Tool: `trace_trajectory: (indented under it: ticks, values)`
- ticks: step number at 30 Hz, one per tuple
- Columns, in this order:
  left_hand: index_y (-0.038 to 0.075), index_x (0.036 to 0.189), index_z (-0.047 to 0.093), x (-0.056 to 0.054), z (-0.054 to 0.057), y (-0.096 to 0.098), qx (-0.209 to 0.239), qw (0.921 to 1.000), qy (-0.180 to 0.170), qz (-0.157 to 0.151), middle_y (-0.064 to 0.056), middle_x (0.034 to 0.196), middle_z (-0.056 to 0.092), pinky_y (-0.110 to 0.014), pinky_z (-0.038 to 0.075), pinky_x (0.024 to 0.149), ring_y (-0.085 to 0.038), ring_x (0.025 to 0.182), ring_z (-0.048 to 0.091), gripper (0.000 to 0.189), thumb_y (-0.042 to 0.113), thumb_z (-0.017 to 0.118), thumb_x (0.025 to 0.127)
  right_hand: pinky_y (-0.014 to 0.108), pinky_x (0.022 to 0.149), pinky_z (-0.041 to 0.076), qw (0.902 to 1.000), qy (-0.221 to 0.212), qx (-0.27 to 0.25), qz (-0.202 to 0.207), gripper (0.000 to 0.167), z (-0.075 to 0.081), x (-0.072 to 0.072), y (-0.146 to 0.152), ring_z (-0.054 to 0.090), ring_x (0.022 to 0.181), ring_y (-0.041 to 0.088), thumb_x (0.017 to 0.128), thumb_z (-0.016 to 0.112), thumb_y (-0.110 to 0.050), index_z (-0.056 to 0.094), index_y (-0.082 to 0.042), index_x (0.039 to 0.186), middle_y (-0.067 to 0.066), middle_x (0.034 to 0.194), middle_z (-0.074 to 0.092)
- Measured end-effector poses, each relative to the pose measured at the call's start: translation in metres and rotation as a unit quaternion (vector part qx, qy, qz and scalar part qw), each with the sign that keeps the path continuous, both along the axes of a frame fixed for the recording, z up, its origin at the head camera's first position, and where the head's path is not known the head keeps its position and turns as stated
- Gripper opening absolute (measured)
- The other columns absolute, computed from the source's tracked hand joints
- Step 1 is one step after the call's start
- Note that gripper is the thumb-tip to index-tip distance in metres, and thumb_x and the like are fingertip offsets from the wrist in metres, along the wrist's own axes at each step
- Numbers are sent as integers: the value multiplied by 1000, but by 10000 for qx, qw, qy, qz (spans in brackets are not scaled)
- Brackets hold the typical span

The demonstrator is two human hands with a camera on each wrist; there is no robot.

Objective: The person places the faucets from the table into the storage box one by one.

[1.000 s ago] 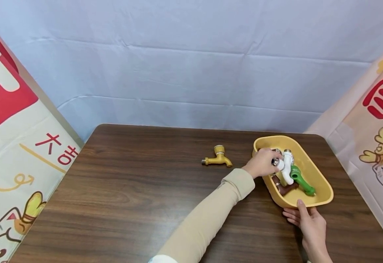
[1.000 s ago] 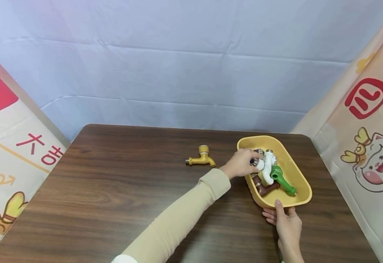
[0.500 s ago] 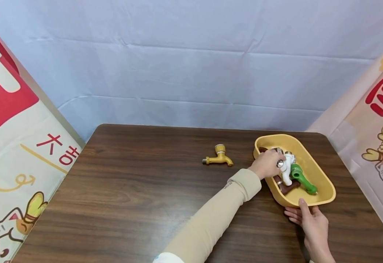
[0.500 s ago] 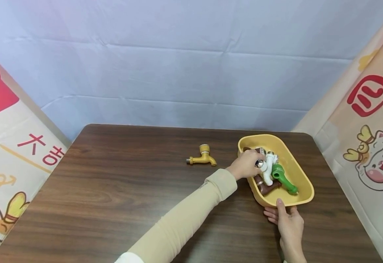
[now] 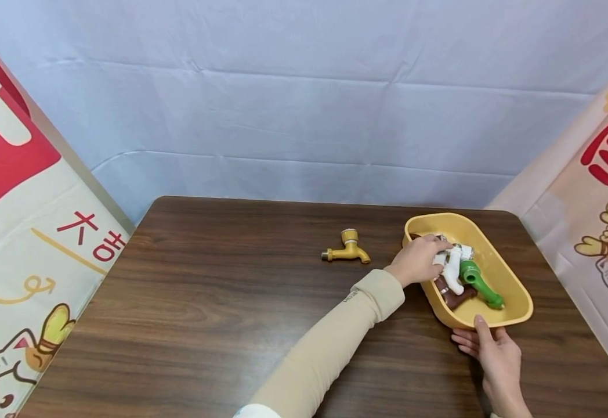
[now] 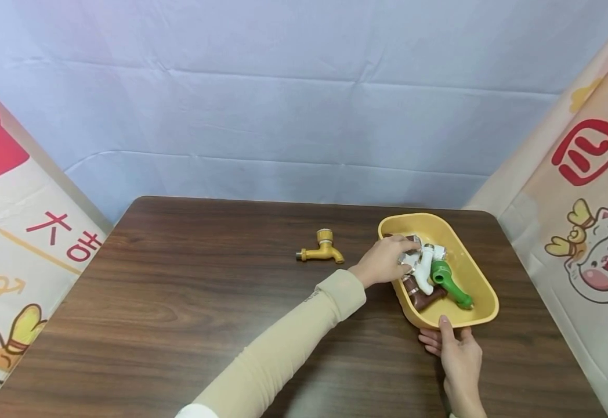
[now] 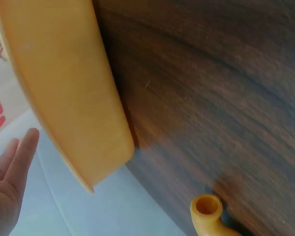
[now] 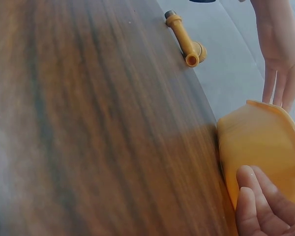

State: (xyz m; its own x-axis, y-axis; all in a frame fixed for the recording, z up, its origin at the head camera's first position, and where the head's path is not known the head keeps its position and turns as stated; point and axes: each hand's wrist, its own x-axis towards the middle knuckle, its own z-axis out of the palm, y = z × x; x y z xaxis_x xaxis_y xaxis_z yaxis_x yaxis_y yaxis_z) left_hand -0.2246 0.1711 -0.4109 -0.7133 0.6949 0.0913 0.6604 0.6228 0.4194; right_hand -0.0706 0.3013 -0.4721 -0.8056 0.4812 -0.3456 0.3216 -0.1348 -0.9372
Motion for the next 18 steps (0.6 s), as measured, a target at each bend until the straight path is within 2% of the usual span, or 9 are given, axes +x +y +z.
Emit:
trace_trajectory:
  ticks: [5,9,14,18]
  values:
    - [19,128,54,-2,2,-13,553,9984,-93,-41,5,128,51,-10,37,73,-2,99,52,43,19,62,86,23,54,51,9999,-135,-8,-69,33,3,-1,-2,65,60,8,93,44,-38,42,-10,108,-7,60,65]
    - [18,124,58,-1,3,-20,908,9958,30,-63,4,124,54,-9,37,72,-2,90,53,39,18,63,85,24,54,51,9998,-155,-16,-92,33,1,-1,-1,65,60,8,93,45,-39,42,-10,108,-7,60,65]
    - [15,119,61,2,5,-26,1116,9937,97,-79,4,112,59,-8,36,64,-3,81,54,34,18,63,86,23,54,51,9996,-266,42,-123,34,-1,-2,0,65,61,8,92,45,-41,42,-12,109,-8,60,65]
    - [15,115,63,5,8,-31,1195,9926,206,-116,2,100,61,-8,35,62,-1,74,49,29,19,62,86,23,54,51,9993,-340,40,-127,35,-2,-3,0,65,61,7,92,45,-42,42,-12,110,-8,60,65]
